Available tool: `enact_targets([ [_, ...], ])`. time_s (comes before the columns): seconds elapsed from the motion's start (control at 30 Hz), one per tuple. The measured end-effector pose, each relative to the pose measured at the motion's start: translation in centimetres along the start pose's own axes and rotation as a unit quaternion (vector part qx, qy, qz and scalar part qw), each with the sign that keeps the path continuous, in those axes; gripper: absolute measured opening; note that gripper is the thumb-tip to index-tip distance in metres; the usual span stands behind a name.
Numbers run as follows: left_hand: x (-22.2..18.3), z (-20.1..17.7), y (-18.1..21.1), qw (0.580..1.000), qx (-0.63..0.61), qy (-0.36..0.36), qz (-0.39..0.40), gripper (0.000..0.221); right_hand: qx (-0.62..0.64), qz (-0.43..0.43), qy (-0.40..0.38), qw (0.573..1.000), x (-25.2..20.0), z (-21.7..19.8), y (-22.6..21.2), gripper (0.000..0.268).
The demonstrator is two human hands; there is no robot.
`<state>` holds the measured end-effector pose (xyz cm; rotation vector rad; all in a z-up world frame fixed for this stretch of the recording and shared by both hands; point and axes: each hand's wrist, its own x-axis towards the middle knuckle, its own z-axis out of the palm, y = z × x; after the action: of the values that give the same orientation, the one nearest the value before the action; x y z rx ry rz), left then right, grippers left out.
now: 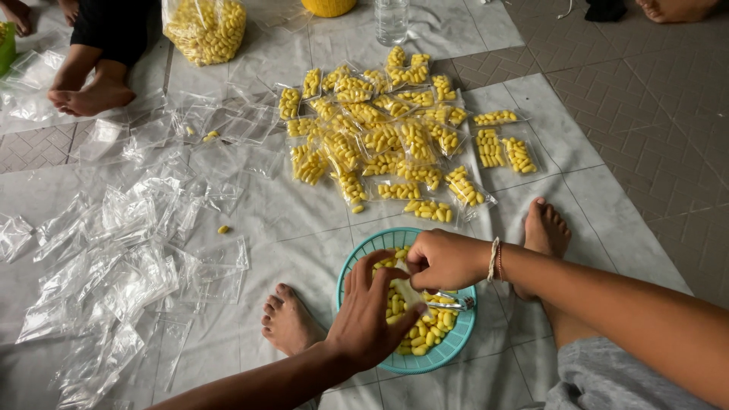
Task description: Manually filling small plastic bags with yellow snack items using metal tongs
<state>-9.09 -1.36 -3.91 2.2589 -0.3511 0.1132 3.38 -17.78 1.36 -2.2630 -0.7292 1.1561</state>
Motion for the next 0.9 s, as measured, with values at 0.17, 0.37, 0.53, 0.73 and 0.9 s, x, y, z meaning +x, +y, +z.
enact_targets([
  [0.17, 0.5, -0.7, 0.8, 0.986, -0.085, -0.045, -0.137, 0.030, 0.014, -0.050, 0.034, 0.998, -0.3, 0.4, 0.2, 0.025],
  [0.37, 0.8, -0.2, 0.8, 0.962, -0.136, -0.112, -0.207, 0.039, -0.050, -0.094, 0.026, 0.994, 0.0, 1.6, 0.1, 0.028],
  [0.53, 0.6, 1.7, -2.1, 0.973, -0.079, -0.122, -0.178, 0.034, -0.075, -0.087, 0.020, 0.993, 1.5, 2.4, 1.7, 0.028],
  [0.73, 1.6, 1.7, -2.0, 0.978, -0.092, -0.050, -0.180, 0.037, -0.079, -0.124, 0.113, 0.983, 2.7, 2.3, 2.5, 0.031],
  [0.9, 1.6, -0.4, 0.2, 0.872, -0.324, -0.102, -0.352, 0.035, -0.078, -0.103, 0.049, 0.990, 1.2, 1.9, 0.6, 0.031],
])
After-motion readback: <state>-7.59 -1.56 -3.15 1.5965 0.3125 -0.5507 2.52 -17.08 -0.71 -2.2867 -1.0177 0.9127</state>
